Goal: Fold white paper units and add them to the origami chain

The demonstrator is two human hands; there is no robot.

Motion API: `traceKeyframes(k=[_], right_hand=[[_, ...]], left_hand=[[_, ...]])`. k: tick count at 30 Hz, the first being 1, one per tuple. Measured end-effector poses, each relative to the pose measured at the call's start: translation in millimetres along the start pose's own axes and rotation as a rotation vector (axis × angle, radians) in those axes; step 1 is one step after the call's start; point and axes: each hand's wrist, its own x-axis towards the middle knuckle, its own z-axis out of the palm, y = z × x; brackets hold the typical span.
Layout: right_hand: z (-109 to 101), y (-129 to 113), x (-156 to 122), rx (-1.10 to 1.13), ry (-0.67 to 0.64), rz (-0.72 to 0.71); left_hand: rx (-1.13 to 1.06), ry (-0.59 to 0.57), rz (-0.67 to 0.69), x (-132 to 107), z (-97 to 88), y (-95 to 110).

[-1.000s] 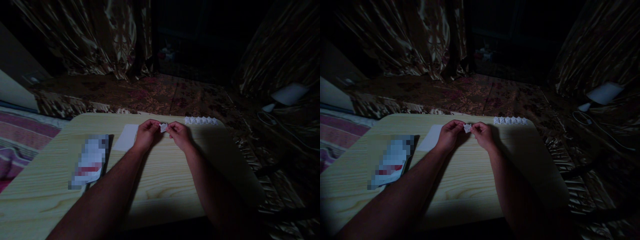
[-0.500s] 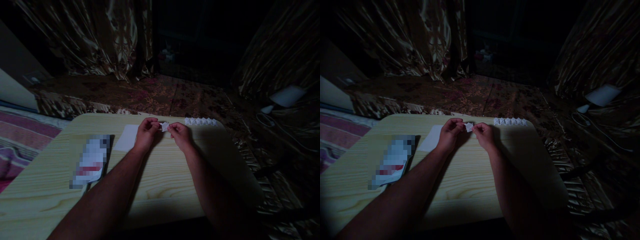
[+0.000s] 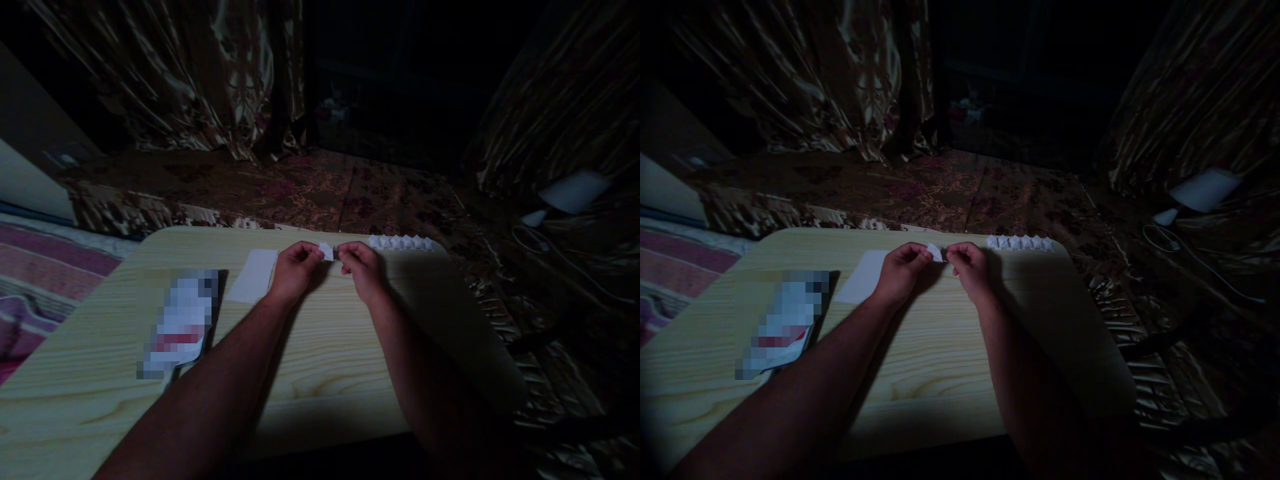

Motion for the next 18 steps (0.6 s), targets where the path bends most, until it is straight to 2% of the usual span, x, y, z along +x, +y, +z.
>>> traceKeyframes(k=[7,18], right_hand=[[-3.2,1.8,2.7,0.111,-0.115,-0.009],[-3.9,6.4,3.2,0.159,-0.218,0.001]], left_hand=[[-0.041,-0.133,-0.086,-0.3,0.2,3.2],[-0.068,-0.268,-0.120,0.4,-5.0,0.4]])
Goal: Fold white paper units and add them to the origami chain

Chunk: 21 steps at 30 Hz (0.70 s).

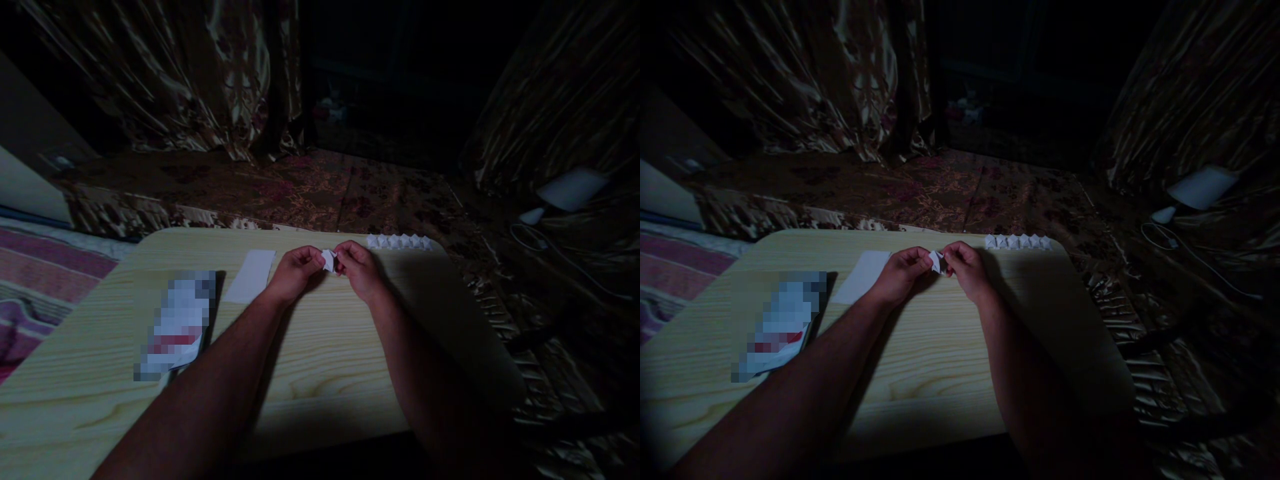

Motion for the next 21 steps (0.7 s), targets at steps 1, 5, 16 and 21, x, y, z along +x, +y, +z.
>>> traceKeyframes(k=[1,5,16,21], right_hand=[[0.0,0.1,0.0,0.006,-0.006,0.008],[0.0,0.1,0.0,0.007,-0.018,0.007],[-1.0,0.3,1.1,-0.108,0.049,-0.002],[-2.6,3.2,2.5,-0.119,0.147,0.006]], left_hand=[[-0.008,-0.009,-0.005,0.0,-0.3,-0.4],[-0.018,0.000,0.007,0.2,0.2,-0.8],[0.091,0.115,0.053,-0.2,4.1,-0.1],[0.178,0.228,0.095,0.9,2.5,-2.1]])
